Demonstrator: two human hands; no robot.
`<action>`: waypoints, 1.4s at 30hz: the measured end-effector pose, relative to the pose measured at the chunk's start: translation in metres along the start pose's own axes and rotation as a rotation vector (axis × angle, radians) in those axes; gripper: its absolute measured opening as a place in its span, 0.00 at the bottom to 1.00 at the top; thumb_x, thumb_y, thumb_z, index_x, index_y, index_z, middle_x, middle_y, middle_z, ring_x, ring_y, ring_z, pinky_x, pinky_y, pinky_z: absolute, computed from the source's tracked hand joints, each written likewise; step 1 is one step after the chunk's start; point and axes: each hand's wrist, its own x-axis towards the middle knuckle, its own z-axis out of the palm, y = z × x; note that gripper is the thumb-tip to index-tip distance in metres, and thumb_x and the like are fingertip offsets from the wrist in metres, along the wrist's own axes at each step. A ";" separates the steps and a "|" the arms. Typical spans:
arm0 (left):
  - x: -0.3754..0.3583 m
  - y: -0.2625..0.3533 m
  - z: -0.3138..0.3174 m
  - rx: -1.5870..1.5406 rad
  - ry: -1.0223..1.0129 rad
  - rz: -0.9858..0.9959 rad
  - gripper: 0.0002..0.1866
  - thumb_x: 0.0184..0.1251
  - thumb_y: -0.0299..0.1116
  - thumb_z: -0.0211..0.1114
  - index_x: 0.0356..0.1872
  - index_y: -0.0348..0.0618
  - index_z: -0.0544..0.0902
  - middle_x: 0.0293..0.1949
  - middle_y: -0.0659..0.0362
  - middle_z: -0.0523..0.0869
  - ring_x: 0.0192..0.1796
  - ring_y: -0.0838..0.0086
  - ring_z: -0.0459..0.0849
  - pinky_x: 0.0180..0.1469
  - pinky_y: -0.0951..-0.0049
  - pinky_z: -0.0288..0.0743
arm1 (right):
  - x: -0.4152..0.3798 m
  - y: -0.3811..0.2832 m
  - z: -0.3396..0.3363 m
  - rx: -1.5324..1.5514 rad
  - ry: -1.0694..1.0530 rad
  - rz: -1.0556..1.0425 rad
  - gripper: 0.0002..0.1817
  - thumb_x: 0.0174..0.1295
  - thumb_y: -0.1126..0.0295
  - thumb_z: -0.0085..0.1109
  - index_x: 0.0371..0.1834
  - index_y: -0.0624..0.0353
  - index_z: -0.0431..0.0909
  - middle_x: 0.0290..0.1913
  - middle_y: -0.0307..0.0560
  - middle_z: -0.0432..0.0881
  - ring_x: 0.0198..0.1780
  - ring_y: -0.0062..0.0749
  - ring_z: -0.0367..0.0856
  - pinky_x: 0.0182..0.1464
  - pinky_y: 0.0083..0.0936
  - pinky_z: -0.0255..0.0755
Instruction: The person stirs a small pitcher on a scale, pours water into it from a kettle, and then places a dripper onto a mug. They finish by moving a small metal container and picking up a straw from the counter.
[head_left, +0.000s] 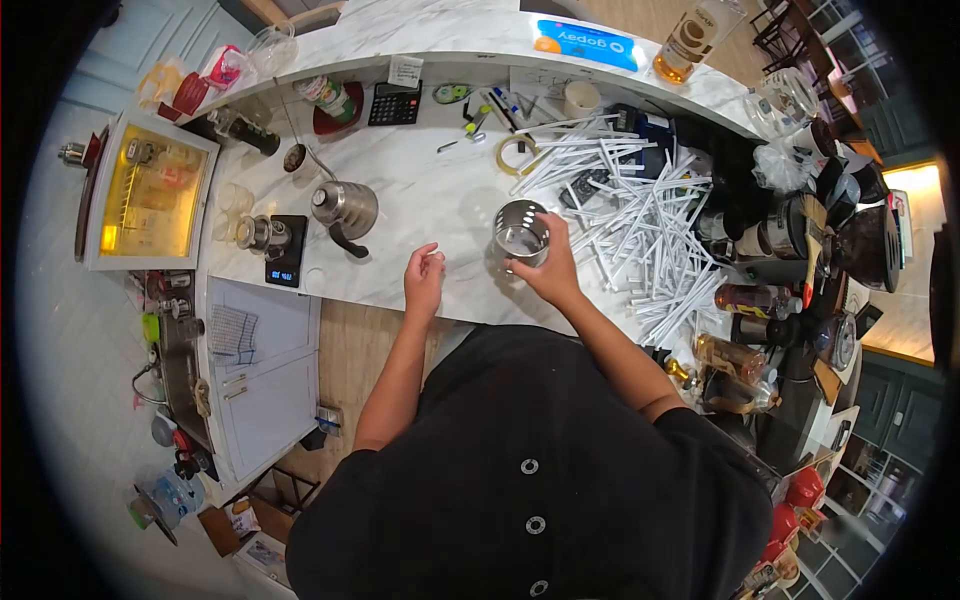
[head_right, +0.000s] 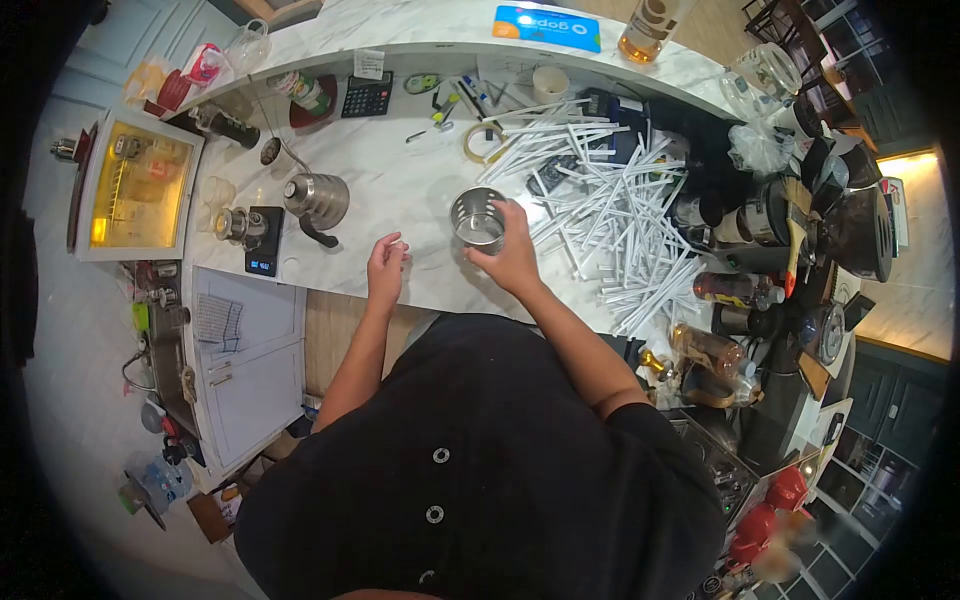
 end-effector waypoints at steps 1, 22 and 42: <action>0.003 -0.006 -0.007 -0.008 0.005 0.003 0.19 0.77 0.36 0.60 0.64 0.42 0.78 0.48 0.59 0.87 0.48 0.75 0.84 0.48 0.74 0.74 | -0.004 0.000 0.012 -0.004 -0.015 -0.008 0.49 0.44 0.61 0.83 0.70 0.59 0.65 0.70 0.65 0.65 0.71 0.61 0.67 0.72 0.42 0.66; 0.107 0.003 0.058 0.416 -0.279 0.295 0.20 0.71 0.37 0.70 0.61 0.44 0.82 0.45 0.54 0.87 0.47 0.67 0.87 0.50 0.67 0.81 | -0.016 0.047 -0.018 -0.301 0.099 -0.031 0.40 0.55 0.51 0.76 0.68 0.58 0.72 0.68 0.58 0.72 0.70 0.58 0.68 0.72 0.52 0.59; 0.133 0.023 0.098 0.591 -0.129 0.567 0.07 0.63 0.30 0.72 0.39 0.40 0.89 0.42 0.54 0.86 0.43 0.60 0.87 0.47 0.66 0.81 | 0.116 0.116 0.018 -0.782 -0.214 -0.169 0.10 0.61 0.66 0.60 0.44 0.43 0.87 0.44 0.41 0.78 0.50 0.41 0.77 0.50 0.50 0.64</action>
